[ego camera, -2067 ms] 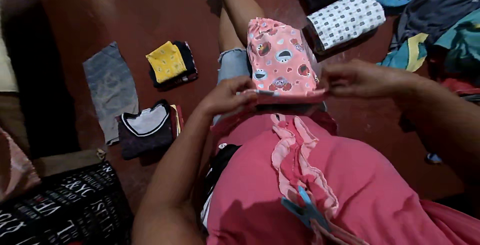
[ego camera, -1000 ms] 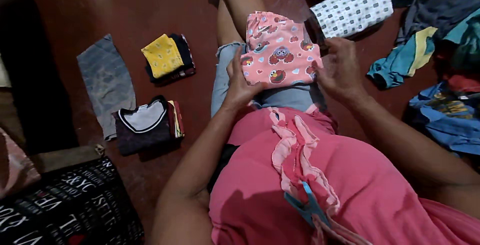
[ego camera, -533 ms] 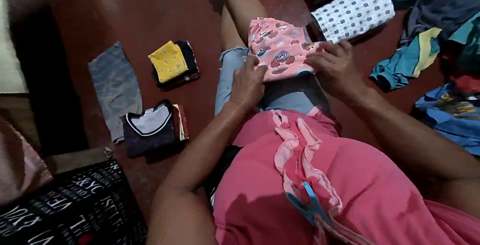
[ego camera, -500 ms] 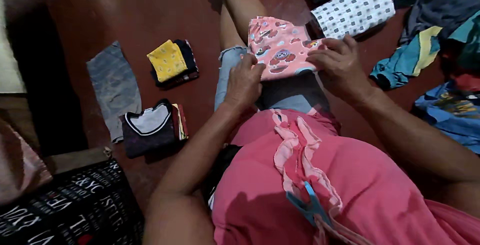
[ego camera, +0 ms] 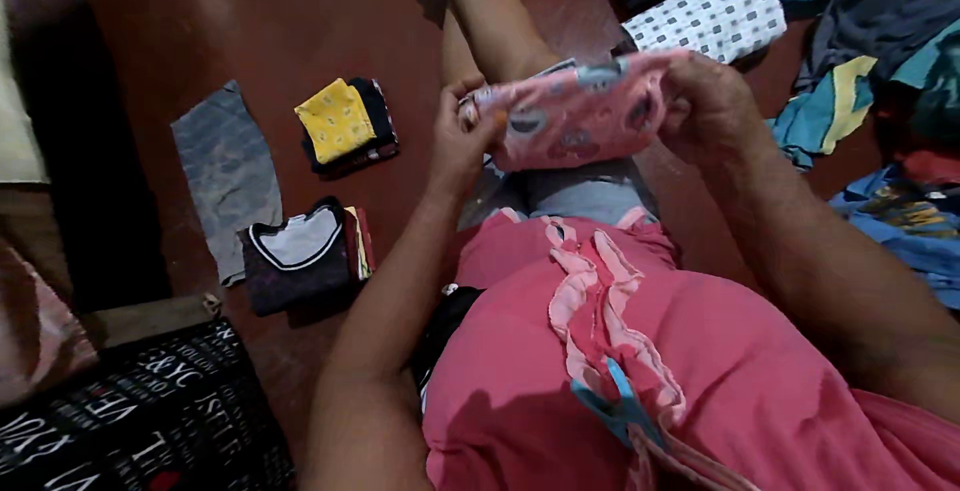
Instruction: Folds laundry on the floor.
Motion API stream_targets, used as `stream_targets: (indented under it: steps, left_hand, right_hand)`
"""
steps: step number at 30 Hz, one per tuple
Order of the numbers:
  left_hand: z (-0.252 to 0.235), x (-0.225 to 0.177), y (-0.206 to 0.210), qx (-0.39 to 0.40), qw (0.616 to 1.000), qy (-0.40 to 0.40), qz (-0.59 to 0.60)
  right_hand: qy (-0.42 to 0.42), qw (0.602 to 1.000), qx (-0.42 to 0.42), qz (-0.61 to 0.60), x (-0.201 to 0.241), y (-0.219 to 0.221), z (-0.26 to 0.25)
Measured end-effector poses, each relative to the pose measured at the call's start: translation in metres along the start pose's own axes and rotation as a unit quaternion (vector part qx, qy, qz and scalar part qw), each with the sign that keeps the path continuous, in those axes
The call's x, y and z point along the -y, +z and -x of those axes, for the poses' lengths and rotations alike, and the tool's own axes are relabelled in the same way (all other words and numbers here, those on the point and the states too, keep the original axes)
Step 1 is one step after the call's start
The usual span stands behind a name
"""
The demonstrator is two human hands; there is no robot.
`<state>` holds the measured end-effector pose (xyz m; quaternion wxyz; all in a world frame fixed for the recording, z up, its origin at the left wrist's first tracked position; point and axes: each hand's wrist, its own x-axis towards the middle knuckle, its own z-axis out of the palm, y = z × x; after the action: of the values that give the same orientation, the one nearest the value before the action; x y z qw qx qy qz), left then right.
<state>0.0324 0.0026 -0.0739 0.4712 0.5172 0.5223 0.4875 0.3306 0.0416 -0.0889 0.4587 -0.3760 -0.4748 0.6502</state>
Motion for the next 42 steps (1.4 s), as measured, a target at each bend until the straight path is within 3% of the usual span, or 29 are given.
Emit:
stream_targets:
  steps: [2, 5, 7, 10, 12, 16, 18, 23, 27, 30, 33, 35, 39, 42]
  left_hand:
    - [-0.019, 0.020, 0.011, -0.018, 0.993, -0.091, 0.079]
    - [-0.027, 0.038, 0.026, 0.001, 0.979, -0.184, 0.083]
    - [-0.027, 0.038, 0.033, -0.032, 0.984, -0.174, 0.024]
    - [-0.030, 0.034, 0.035, -0.092, 0.992, -0.056, -0.065]
    - [-0.032, 0.036, 0.035, -0.107, 0.991, -0.035, -0.076]
    - [-0.031, 0.052, 0.034, -0.062, 0.974, -0.210, 0.048]
    - [-0.029, 0.054, 0.035, -0.082, 0.962, -0.248, 0.085]
    - [-0.044, 0.036, 0.036, -0.087, 0.971, -0.223, -0.007]
    - [-0.062, 0.040, 0.036, -0.099, 0.978, -0.150, -0.111]
    - [-0.067, 0.065, 0.042, -0.115, 0.975, -0.175, -0.076]
    - [-0.061, 0.079, 0.046, -0.118, 0.974, -0.192, -0.008]
    - [-0.047, 0.072, 0.045, -0.119, 0.974, -0.191, 0.027]
    - [-0.015, 0.053, 0.038, -0.095, 0.971, -0.209, 0.069]
    - [0.009, 0.041, 0.035, -0.080, 0.963, -0.254, 0.047]
  right_hand:
    - [0.069, 0.995, -0.052, -0.054, -0.017, 0.005, -0.011]
    - [0.109, 0.987, -0.119, 0.029, -0.029, 0.013, -0.018]
    - [0.073, 0.984, -0.138, 0.083, -0.026, 0.019, -0.016]
    - [-0.054, 0.976, -0.141, 0.154, -0.022, 0.023, -0.018]
    - [-0.076, 0.969, -0.149, 0.179, -0.029, 0.021, -0.024]
    - [0.107, 0.971, -0.211, 0.044, -0.041, 0.014, -0.023]
    - [0.112, 0.971, -0.209, 0.011, -0.043, 0.014, -0.013]
    - [-0.049, 0.970, -0.168, 0.167, -0.042, 0.030, -0.010]
    - [-0.168, 0.923, -0.186, 0.291, -0.047, 0.019, -0.025]
    - [-0.088, 0.934, -0.203, 0.279, -0.060, 0.007, -0.024]
    - [0.034, 0.963, -0.258, 0.064, -0.070, -0.003, -0.022]
    - [0.065, 0.965, -0.255, -0.006, -0.063, -0.009, -0.009]
    - [0.090, 0.966, -0.225, 0.093, -0.052, -0.021, 0.023]
    - [0.033, 0.963, -0.189, 0.189, -0.058, -0.024, 0.042]
